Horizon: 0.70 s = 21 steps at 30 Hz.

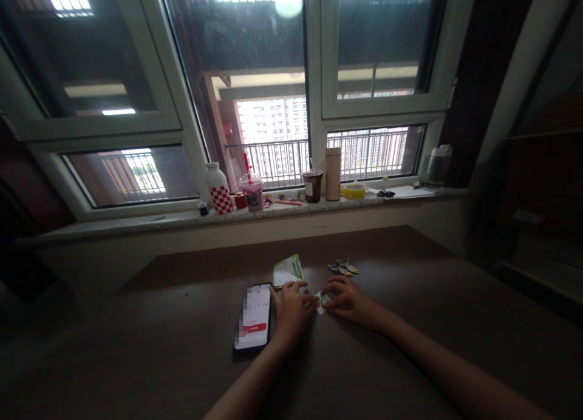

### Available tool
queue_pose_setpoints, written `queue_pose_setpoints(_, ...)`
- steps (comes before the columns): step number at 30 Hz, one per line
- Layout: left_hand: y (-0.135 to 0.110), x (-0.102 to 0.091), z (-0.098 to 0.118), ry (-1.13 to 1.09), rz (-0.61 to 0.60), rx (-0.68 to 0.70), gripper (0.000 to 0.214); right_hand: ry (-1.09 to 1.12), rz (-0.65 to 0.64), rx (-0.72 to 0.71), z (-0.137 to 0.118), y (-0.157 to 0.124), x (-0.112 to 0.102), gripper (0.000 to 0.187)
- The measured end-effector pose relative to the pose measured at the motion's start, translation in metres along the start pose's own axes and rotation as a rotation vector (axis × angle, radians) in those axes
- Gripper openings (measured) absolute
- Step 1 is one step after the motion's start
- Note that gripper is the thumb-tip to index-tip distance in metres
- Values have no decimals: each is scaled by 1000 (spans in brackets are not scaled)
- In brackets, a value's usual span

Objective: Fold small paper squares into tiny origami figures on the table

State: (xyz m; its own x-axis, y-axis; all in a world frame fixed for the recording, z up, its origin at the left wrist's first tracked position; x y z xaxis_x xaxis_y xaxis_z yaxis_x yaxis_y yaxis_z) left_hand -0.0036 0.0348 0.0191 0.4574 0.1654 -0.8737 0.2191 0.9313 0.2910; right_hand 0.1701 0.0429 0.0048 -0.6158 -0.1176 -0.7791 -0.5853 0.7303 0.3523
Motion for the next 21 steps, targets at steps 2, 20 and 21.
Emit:
queue_pose_setpoints(2,0,0,-1,-1,4,8,15,0,7,-3,-1,0,0,19)
queue_pose_setpoints(20,1,-3,0,-40,-33,-70,17,45,-32,33,2,2,1,24)
queue_pose_setpoints(21,1,-2,0,-37,-35,-68,17,53,-36,35,3,2,1,24)
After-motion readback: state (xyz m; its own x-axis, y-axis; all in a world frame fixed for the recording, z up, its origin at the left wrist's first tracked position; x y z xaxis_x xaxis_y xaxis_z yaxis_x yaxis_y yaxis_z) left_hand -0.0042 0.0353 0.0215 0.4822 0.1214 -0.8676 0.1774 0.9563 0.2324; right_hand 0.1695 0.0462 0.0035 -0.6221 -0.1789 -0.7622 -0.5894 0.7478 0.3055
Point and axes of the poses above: each hand's wrist, its own y-axis towards the middle knuckle, its own x-axis out of the palm, z = x × y, the point moved 5 cm from there along y, towards the middle knuckle, and after that the axes turned 2 degrees about x, right-handed, at the moved point
